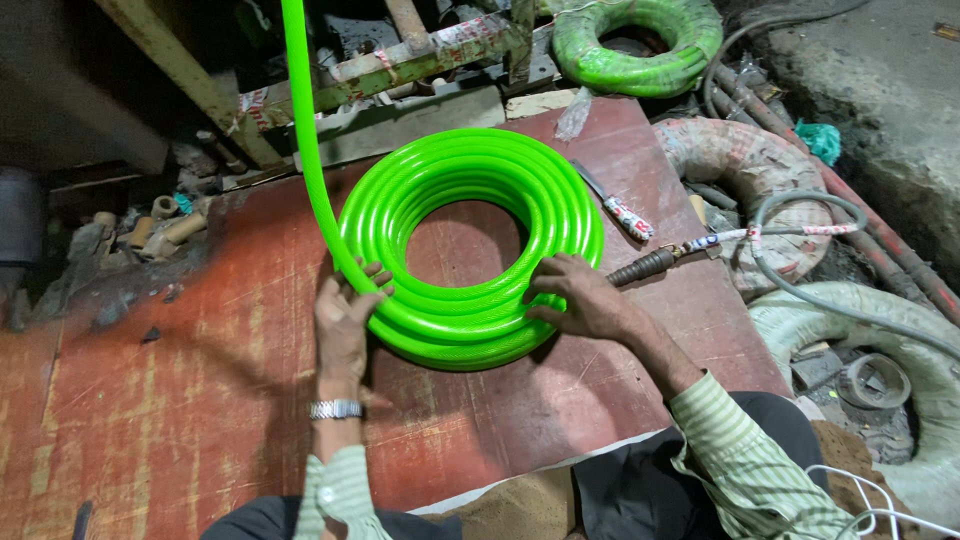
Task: The person coils a bright green hose by hand on a wooden surface, pulling it from above and winding it into a circular bundle.
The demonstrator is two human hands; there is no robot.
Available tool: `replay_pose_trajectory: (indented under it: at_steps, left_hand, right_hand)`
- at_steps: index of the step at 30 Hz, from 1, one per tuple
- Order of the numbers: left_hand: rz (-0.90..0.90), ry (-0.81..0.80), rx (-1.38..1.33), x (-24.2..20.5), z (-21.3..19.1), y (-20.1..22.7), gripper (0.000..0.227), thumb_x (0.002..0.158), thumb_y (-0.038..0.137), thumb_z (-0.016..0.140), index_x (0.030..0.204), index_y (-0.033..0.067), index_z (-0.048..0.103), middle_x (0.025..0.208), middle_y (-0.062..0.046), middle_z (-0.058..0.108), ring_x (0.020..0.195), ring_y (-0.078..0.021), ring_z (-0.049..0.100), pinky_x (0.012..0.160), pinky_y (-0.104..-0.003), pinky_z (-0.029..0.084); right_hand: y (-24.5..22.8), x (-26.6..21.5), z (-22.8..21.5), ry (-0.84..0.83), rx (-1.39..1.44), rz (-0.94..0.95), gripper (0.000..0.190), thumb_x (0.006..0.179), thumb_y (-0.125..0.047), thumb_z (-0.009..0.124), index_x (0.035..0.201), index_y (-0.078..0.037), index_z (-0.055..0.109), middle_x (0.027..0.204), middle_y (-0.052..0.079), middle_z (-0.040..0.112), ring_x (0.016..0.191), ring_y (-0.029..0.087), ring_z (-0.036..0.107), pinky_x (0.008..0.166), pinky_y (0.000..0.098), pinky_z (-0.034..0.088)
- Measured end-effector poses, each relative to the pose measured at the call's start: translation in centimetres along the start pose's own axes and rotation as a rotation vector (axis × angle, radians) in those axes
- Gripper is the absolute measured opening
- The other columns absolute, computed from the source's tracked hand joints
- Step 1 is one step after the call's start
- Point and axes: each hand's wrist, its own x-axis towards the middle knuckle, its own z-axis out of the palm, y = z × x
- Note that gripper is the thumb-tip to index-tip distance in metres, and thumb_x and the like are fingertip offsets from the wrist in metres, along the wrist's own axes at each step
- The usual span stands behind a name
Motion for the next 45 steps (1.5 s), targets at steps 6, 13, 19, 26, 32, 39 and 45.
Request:
replay_pose_trajectory:
  at_steps: [6, 13, 19, 26, 32, 39, 45]
  left_hand:
    - [-0.182, -0.053, 0.262, 3.0, -2.0, 3.9, 0.044, 0.1, 0.031, 0.065, 0.136, 0.008, 0.056, 0.1, -0.015, 0.075, 0.093, -0.0192, 0.073, 0.081, -0.033, 0.057]
    - [-0.134, -0.01, 0.239, 4.6, -6.0, -1.8, 0.046, 0.096, 0.023, 0.074, 0.135, 0.0056, 0.059, 0.116, -0.017, 0.071, 0.102, -0.0265, 0.072, 0.089, -0.044, 0.058]
    - [-0.16, -0.024, 0.249, 3.2, -4.9, -1.2, 0.048, 0.096, 0.02, 0.071, 0.136, -0.0006, 0.054, 0.113, -0.02, 0.069, 0.098, -0.0293, 0.073, 0.085, -0.042, 0.059]
    - [-0.191, 0.045, 0.277, 4.0, -6.0, -2.9, 0.049, 0.097, 0.017, 0.069, 0.137, -0.0035, 0.051, 0.109, -0.021, 0.069, 0.095, -0.0319, 0.073, 0.085, -0.045, 0.059]
    - [-0.207, 0.07, 0.328, 4.6, -6.7, -4.8, 0.05, 0.095, 0.017, 0.069, 0.136, -0.0058, 0.052, 0.109, -0.024, 0.068, 0.094, -0.0328, 0.073, 0.08, -0.044, 0.061]
    - [-0.223, 0.083, 0.342, 4.6, -6.5, -4.8, 0.051, 0.093, 0.017, 0.074, 0.134, -0.0054, 0.055, 0.107, -0.023, 0.067, 0.091, -0.0306, 0.072, 0.077, -0.047, 0.063]
    - [-0.258, 0.145, 0.387, 4.7, -5.7, -3.8, 0.053, 0.09, 0.021, 0.076, 0.13, -0.0079, 0.057, 0.106, -0.022, 0.067, 0.093, -0.0285, 0.07, 0.074, -0.045, 0.063]
  right_hand:
    - [-4.6, 1.1, 2.4, -0.002, -0.024, -0.173, 0.017, 0.093, -0.029, 0.071, 0.104, -0.015, 0.072, 0.1, 0.009, 0.063, 0.092, 0.027, 0.061, 0.081, 0.0427, 0.049]
    - [-4.8, 0.8, 4.7, 0.008, -0.177, -0.21, 0.011, 0.092, -0.017, 0.07, 0.102, -0.013, 0.07, 0.097, 0.011, 0.059, 0.088, 0.028, 0.063, 0.076, 0.0427, 0.051]
    - [-4.5, 0.7, 5.5, 0.054, -0.245, -0.283, 0.007, 0.09, -0.018, 0.069, 0.095, -0.013, 0.068, 0.094, 0.01, 0.057, 0.084, 0.029, 0.061, 0.071, 0.0434, 0.047]
    - [-4.8, 0.6, 5.5, 0.076, -0.246, -0.262, 0.008, 0.09, -0.017, 0.069, 0.096, -0.014, 0.068, 0.094, 0.008, 0.056, 0.085, 0.027, 0.059, 0.072, 0.0412, 0.046]
    - [-5.3, 0.9, 4.9, 0.107, -0.232, -0.292, 0.006, 0.089, -0.016, 0.067, 0.095, -0.014, 0.065, 0.092, 0.008, 0.054, 0.084, 0.029, 0.058, 0.071, 0.042, 0.044]
    - [-4.6, 1.0, 5.7, 0.115, -0.24, -0.312, 0.006, 0.089, -0.019, 0.064, 0.094, -0.015, 0.064, 0.093, 0.008, 0.053, 0.083, 0.029, 0.056, 0.071, 0.0427, 0.043]
    - [-5.3, 1.0, 5.7, 0.095, -0.261, -0.284, 0.026, 0.08, -0.015, 0.07, 0.105, -0.014, 0.064, 0.096, 0.008, 0.055, 0.086, 0.029, 0.056, 0.076, 0.0437, 0.043]
